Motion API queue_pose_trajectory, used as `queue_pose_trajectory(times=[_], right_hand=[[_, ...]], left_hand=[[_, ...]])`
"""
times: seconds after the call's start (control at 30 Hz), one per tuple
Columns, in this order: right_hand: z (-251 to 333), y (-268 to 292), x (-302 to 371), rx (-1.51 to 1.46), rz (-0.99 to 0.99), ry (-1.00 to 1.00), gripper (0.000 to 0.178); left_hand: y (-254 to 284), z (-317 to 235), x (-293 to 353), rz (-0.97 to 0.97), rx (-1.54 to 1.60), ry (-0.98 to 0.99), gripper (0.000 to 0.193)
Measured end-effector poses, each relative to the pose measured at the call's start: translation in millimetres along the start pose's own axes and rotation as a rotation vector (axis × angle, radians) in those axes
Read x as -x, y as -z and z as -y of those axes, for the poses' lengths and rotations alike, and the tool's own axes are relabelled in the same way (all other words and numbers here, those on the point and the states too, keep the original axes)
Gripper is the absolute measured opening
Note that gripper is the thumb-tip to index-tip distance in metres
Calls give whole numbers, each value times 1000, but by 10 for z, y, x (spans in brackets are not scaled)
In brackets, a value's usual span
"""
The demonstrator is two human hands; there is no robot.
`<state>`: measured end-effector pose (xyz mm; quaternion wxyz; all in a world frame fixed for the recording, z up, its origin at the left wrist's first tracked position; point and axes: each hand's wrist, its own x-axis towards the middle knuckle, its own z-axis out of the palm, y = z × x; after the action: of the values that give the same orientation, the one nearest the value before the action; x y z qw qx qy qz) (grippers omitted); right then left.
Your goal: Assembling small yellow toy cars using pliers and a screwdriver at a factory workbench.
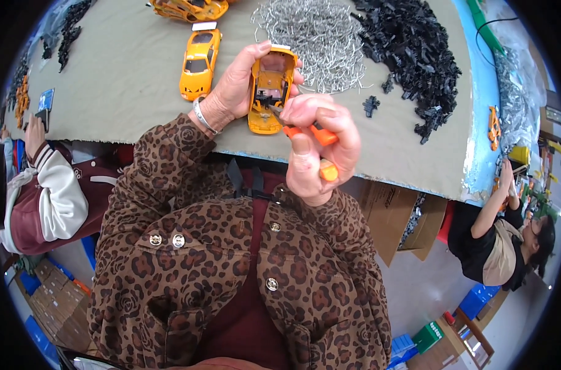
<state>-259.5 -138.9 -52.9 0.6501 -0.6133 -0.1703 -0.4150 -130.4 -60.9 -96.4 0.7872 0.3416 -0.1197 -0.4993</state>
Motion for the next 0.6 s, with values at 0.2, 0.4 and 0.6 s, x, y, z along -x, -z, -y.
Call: queue_pose_trajectory(times=[0.2,0.4,0.6], right_hand=[[-53,30,-36,-1,23,-68,36],[-10,93,-76,-74,-23,-71,36],[-35,96,-66,-106,-40,-74,38]], left_hand=[[18,36,-47,-24,46,8,55],[34,10,-62,0,45,26,55],[32,21,-68,22,40,15,55]])
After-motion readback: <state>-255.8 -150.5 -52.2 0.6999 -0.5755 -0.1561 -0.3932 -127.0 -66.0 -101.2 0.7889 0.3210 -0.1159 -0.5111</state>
